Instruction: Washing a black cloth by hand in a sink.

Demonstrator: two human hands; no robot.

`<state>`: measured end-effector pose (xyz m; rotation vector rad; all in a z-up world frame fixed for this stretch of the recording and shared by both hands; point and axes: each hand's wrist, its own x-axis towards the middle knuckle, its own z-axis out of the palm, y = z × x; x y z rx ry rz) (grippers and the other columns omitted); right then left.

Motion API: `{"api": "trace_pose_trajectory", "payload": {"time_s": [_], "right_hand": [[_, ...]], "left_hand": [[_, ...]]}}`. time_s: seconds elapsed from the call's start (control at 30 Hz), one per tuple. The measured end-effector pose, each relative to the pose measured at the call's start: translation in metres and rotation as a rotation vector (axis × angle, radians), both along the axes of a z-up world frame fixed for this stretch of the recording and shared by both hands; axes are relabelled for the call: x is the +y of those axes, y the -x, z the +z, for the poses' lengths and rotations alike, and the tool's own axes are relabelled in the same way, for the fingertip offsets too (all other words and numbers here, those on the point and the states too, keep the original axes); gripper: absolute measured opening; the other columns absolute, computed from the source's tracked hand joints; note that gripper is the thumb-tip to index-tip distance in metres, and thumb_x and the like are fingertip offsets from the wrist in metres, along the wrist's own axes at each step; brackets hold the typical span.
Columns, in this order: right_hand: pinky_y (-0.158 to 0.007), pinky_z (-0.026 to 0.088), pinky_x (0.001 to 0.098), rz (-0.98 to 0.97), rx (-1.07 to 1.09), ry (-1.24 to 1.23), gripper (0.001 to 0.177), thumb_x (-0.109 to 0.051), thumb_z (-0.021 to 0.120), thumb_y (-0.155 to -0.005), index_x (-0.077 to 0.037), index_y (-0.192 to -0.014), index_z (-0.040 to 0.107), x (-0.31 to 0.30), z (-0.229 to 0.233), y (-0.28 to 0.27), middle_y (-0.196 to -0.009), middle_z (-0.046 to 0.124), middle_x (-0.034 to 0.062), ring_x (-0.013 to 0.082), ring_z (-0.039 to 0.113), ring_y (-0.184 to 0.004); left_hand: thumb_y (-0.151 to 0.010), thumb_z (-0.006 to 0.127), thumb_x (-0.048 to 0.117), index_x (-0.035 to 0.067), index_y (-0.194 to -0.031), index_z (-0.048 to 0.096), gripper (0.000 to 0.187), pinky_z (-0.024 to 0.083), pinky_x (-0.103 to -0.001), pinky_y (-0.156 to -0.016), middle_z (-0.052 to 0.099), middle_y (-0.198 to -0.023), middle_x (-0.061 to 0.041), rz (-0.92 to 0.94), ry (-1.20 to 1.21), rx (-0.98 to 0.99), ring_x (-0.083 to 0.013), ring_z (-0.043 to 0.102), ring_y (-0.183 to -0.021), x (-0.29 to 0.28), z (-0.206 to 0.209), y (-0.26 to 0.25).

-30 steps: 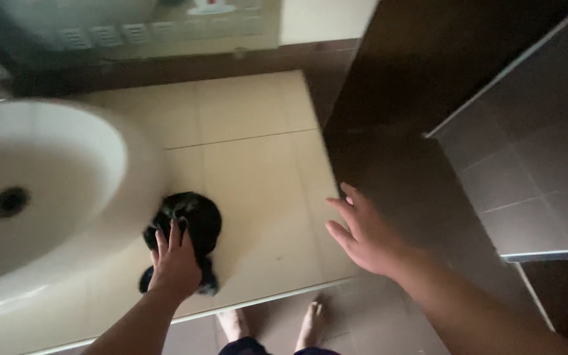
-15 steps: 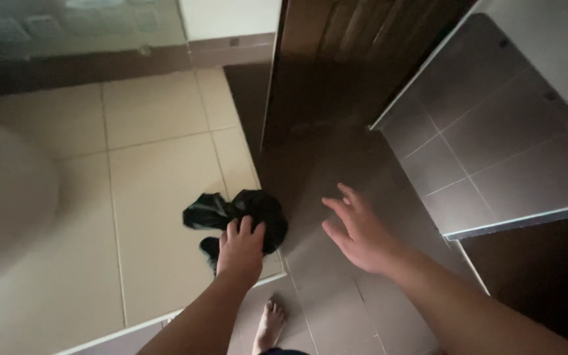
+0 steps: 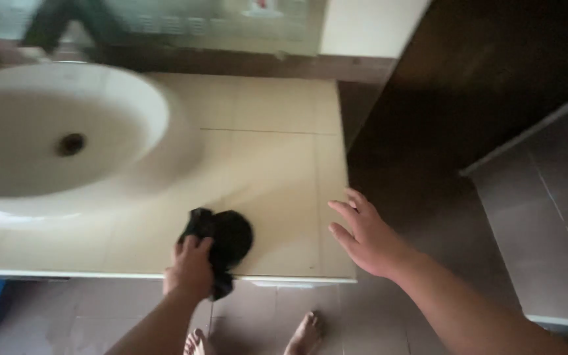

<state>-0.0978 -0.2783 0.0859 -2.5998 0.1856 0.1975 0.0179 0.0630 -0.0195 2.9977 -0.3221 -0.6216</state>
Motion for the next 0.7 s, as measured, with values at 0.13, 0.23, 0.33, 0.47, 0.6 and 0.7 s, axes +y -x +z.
{"api": "trace_pose_trajectory", "payload": {"time_s": [0.13, 0.23, 0.33, 0.47, 0.6, 0.7], "right_hand": [[-0.117, 0.034, 0.0485, 0.015, 0.168, 0.090, 0.058, -0.045, 0.045, -0.103, -0.018, -0.153, 0.036, 0.048, 0.032, -0.031, -0.168, 0.011, 0.0123, 0.0329, 0.020, -0.155], [-0.118, 0.035, 0.0486, 0.035, 0.218, 0.098, 0.059, -0.044, 0.044, -0.102, -0.019, -0.155, 0.033, 0.085, 0.030, -0.047, -0.170, 0.008, 0.0116, 0.0313, 0.023, -0.154], [-0.120, 0.034, 0.0473, 0.153, 0.043, 0.117, 0.059, -0.046, 0.048, -0.101, -0.017, -0.152, 0.039, 0.124, 0.022, -0.071, -0.167, 0.013, 0.0150, 0.0346, 0.025, -0.153], [-0.118, 0.038, 0.0460, 0.169, 0.129, 0.088, 0.061, -0.048, 0.044, -0.101, -0.019, -0.155, 0.038, 0.194, 0.028, -0.104, -0.169, 0.012, 0.0145, 0.0323, 0.035, -0.149], [-0.118, 0.035, 0.0478, 0.220, 0.026, 0.104, 0.059, -0.047, 0.045, -0.102, -0.017, -0.152, 0.039, 0.257, 0.037, -0.133, -0.167, 0.013, 0.0180, 0.0360, 0.029, -0.151], [-0.119, 0.036, 0.0460, 0.219, -0.023, 0.023, 0.058, -0.046, 0.045, -0.100, -0.020, -0.152, 0.042, 0.292, 0.044, -0.150, -0.167, 0.016, 0.0164, 0.0349, 0.030, -0.152]], "left_hand": [[-0.093, 0.064, 0.016, 0.031, -0.140, 0.051, 0.051, 0.054, -0.054, -0.102, 0.044, -0.147, -0.005, 0.123, -0.024, -0.021, -0.0350, 0.043, -0.139, 0.085, -0.017, -0.028], [-0.092, 0.068, 0.023, 0.021, -0.141, 0.050, 0.053, 0.048, -0.051, -0.108, 0.047, -0.142, -0.014, 0.133, -0.023, 0.008, -0.0426, 0.051, -0.127, 0.152, -0.022, -0.041], [-0.090, 0.066, 0.015, 0.016, -0.137, 0.057, 0.048, 0.051, -0.052, -0.105, 0.056, -0.138, -0.015, 0.325, 0.329, -0.091, -0.0429, 0.056, -0.125, 0.203, -0.015, -0.051], [-0.084, 0.073, 0.015, 0.009, -0.127, 0.061, 0.045, 0.052, -0.046, -0.100, 0.067, -0.121, -0.018, 0.305, 0.731, -0.201, -0.0370, 0.064, -0.117, 0.251, 0.009, -0.072], [-0.086, 0.073, 0.017, 0.008, -0.129, 0.062, 0.045, 0.054, -0.041, -0.096, 0.074, -0.115, -0.015, 0.307, 1.055, -0.302, -0.0313, 0.070, -0.111, 0.263, 0.079, -0.089], [-0.086, 0.073, 0.017, 0.009, -0.131, 0.061, 0.047, 0.054, -0.040, -0.097, 0.075, -0.118, -0.013, 0.264, 1.187, -0.349, -0.0296, 0.071, -0.113, 0.267, 0.138, -0.105]]}}
